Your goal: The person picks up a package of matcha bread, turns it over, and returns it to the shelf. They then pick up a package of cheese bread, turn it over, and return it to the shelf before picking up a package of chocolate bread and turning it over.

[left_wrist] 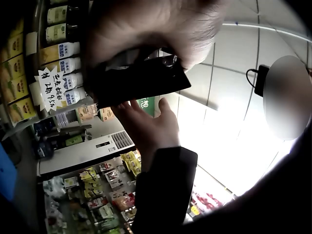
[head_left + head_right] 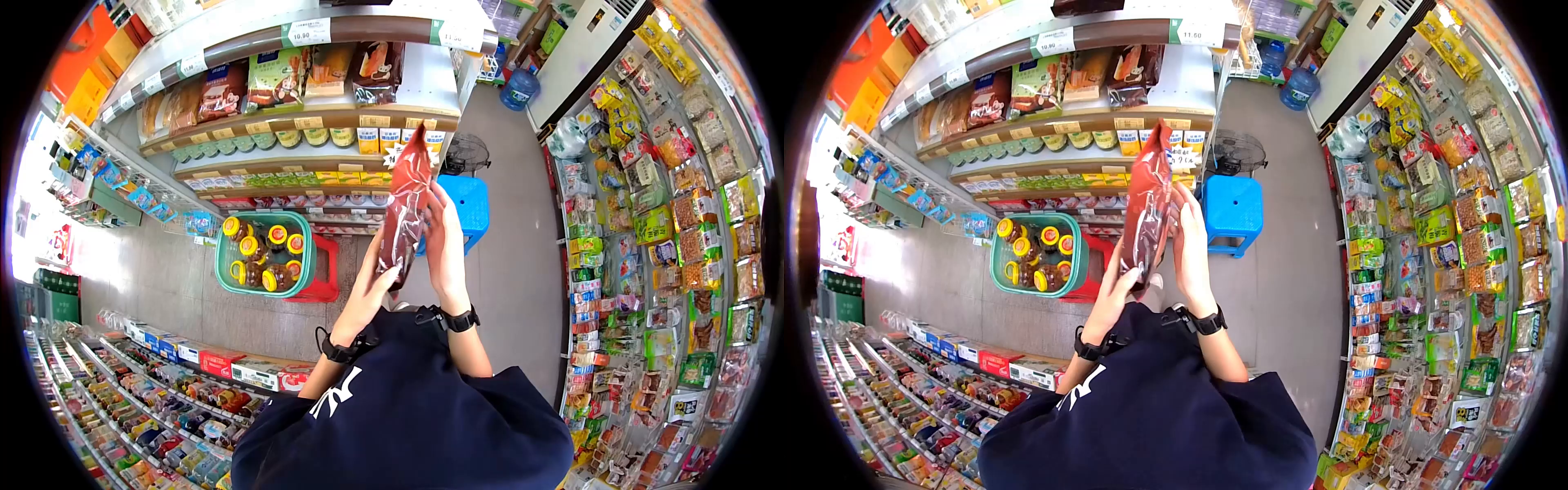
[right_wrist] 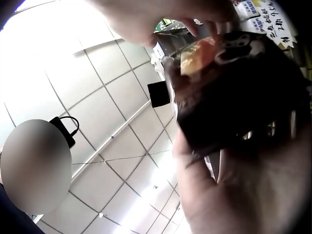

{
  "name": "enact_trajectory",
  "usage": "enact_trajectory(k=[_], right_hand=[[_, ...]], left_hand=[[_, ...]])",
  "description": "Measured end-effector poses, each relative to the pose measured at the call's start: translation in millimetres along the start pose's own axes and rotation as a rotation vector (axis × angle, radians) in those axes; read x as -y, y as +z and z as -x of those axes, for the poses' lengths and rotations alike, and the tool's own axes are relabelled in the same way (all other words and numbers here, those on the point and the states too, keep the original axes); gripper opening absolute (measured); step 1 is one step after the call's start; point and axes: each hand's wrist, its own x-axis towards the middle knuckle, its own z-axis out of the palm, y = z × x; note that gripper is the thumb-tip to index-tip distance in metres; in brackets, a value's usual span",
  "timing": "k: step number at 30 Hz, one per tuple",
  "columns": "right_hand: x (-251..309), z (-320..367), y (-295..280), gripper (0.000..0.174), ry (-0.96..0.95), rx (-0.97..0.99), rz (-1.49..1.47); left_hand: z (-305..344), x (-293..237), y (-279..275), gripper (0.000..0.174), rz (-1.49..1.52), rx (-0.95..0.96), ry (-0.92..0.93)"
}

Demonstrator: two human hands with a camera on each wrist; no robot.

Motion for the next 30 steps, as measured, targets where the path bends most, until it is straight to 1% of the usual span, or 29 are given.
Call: enact_trajectory(k=[1, 3, 4, 5, 7, 8, 9, 11, 13, 16, 19, 20, 21, 23, 24, 25, 27, 28, 29, 30], right_hand=[[-3, -5, -6, 0.053, 0.022, -0.04, -0.046], [-2, -11, -10, 0.05, 0.047, -0.01, -0.016], [4, -14, -3, 0.046, 0.028, -0.017, -0.03], [4, -17, -4, 0.046, 0.02, -0.022, -0.026], [3, -20, -7, 0.033, 0.056, -0.03, 0.153], [3, -23, -7, 0.019, 0.06, -0.042, 0.164], [5, -26, -6, 0.019, 0.053, -0.048, 0.166], [10, -32, -3, 0.01, 0.026, -0.02, 0.209], [13, -39, -4, 0.009, 0.007, -0.024, 0.249], [17, -53, -6, 0.012, -0.016, -0.022, 0.387], [25, -64, -5, 0.013, 0.001, -0.017, 0.352], [26, -70, -7, 0.012, -0.011, 0.01, 0.368], [31, -75, -2, 0.012, -0.013, 0.012, 0.372], [43, -87, 9, 0.013, -0.071, 0.003, 0.37], [43, -95, 8, 0.017, -0.113, 0.003, 0.425], [43, -104, 7, 0.017, -0.118, 0.007, 0.427], [42, -121, 3, 0.017, -0.128, -0.011, 0.422], [41, -130, 0, 0.015, -0.164, -0.013, 0.437], [40, -139, -4, 0.015, -0.173, -0.016, 0.439], [40, -147, -6, 0.014, -0.193, -0.021, 0.444]], left_hand=[[-2, 1, -7, 0.063, 0.076, -0.016, -0.087], [-16, 9, -19, 0.061, 0.103, 0.032, -0.022], [-20, 4, -17, 0.058, 0.138, 0.024, -0.031], [-26, 5, -19, 0.058, 0.14, 0.034, -0.031], [-38, 8, -25, 0.055, 0.343, 0.047, -0.133], [-43, 6, -26, 0.053, 0.34, 0.043, -0.137], [-48, 6, -27, 0.053, 0.34, 0.052, -0.138], [-61, 5, -32, 0.051, 0.389, 0.088, -0.151], [-71, 2, -32, 0.05, 0.416, 0.085, -0.15], [-89, -2, -37, 0.051, 0.457, 0.174, -0.192], [-114, -6, -39, 0.05, 0.503, 0.199, -0.2], [-125, -3, -40, 0.05, 0.512, 0.226, -0.176], [-134, -7, -30, 0.055, 0.482, 0.1, -0.176], [-155, -14, -33, 0.057, 0.439, 0.218, -0.184], [-167, -16, -29, 0.059, 0.44, 0.234, -0.153], [-177, -20, -28, 0.058, 0.484, 0.321, -0.126], [-196, -26, -22, 0.054, 0.449, 0.261, -0.076], [-207, -27, -24, 0.046, 0.494, 0.302, -0.045], [-217, -27, -25, 0.046, 0.414, 0.3, -0.002], [-225, -36, -22, 0.047, 0.396, 0.299, 0.007]])
